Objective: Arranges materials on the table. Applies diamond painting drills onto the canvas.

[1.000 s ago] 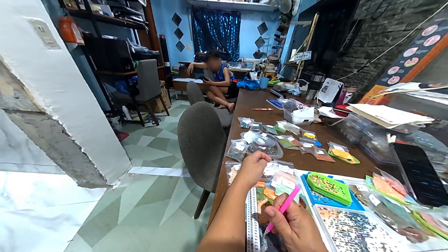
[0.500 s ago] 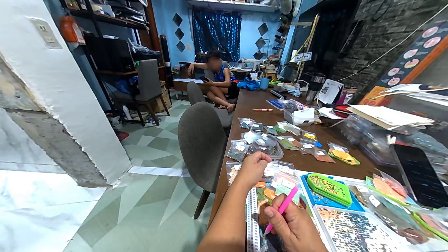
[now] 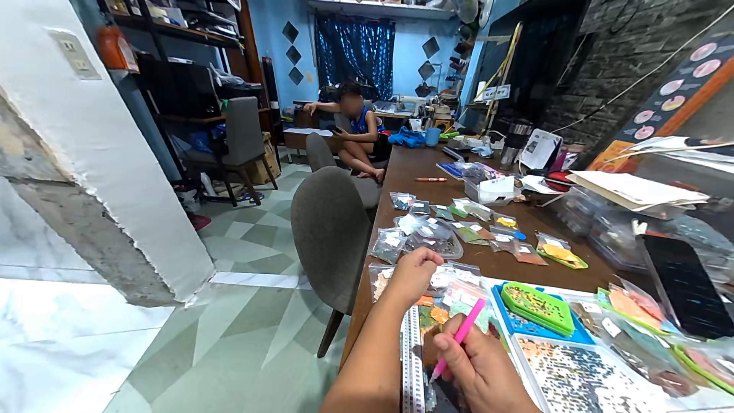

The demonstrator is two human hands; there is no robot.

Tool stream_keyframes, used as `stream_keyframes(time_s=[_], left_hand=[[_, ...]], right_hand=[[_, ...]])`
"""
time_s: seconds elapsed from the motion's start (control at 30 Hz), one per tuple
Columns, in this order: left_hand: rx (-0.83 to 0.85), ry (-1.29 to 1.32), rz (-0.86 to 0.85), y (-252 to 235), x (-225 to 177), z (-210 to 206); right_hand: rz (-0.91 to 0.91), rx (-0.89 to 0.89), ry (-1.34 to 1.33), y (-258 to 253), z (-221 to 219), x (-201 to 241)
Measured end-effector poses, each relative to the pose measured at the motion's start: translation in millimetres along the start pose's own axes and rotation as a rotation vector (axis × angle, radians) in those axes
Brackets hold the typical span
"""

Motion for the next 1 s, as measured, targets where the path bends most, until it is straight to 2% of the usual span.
stream_keyframes(time_s=[0.3, 0.53, 0.67, 0.73, 0.83, 1.0], left_hand=[[0.001, 0.013, 0.007, 1, 0, 0], [0.009, -0.006, 0.0, 2, -2, -3], [0.013, -0.058, -0.09, 1, 0, 0], [0.013, -0.064, -0.108, 1, -1, 0], [0.002, -0.041, -0.063, 3, -3, 0], [-0.034, -0.086, -0.105, -3, -1, 3]], right_hand=[[-0.067, 0.014, -0.023, -1, -3, -2], [0.009, 0.038, 0.032, 2, -1, 0], [0.053, -0.02, -0.052, -4, 5, 7], [0.04, -0.09, -0.114, -14, 29, 19], [-0.034, -0.159, -0.161, -24, 87, 22], [-0.214, -0.284, 0.019, -2, 179, -22]])
Point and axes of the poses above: each hand's wrist, its own y-axis away from the middle knuckle, its own z-axis out of the back of the hand, x = y × z, the point moved 5 cm from there along -y, towards the middle knuckle, and after that the axes turned 13 degrees about -x, right-handed, at the moved point
